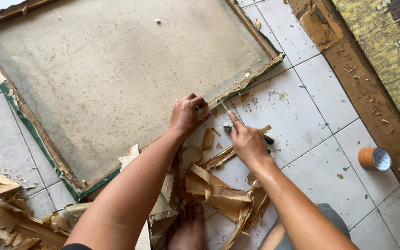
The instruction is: The person uses a screwdriver and pliers to scrape and peel off old masking tape from the edges of a wooden frame lying on the floor. The person works along the frame's perimeter, removing strips of tape and debris.
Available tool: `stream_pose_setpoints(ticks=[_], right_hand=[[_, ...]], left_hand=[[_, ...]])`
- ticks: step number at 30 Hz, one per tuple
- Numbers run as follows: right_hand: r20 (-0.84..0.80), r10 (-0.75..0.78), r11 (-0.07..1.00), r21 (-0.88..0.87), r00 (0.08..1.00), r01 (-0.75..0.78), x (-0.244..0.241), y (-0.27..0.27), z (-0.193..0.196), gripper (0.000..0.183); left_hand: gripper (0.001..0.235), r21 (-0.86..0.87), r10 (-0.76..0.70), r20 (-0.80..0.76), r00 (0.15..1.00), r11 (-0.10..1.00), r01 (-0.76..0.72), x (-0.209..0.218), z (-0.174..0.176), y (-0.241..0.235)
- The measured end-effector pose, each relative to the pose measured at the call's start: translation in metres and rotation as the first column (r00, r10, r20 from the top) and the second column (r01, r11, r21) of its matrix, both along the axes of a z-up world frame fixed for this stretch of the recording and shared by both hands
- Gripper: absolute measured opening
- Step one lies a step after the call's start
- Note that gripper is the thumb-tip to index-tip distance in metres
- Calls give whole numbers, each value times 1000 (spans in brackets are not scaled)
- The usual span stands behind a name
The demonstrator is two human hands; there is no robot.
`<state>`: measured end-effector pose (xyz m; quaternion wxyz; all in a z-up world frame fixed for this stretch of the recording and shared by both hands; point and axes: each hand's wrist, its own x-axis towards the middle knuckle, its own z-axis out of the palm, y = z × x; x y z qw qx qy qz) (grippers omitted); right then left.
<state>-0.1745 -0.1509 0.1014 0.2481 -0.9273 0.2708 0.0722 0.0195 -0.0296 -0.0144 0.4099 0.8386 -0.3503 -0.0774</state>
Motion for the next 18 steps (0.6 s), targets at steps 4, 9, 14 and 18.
stream_pose_setpoints(ticks=[4,9,14,18], right_hand=[[32,-22,998,60,999,20,-1,10,1,56],[1,-20,998,59,1000,20,4,7,7,58],[-142,-84,977,181,986,110,10,4,27,58],[-279,-168,940,244,945,239,22,-22,22,54]], left_hand=[[28,-6,6,-7,1000,1000,-6,-1,-5,-3],[26,-7,0,8,1000,1000,0,1,1,0],[28,-2,3,8,1000,1000,-3,3,-4,1],[36,-8,17,-18,1000,1000,-17,0,3,1]])
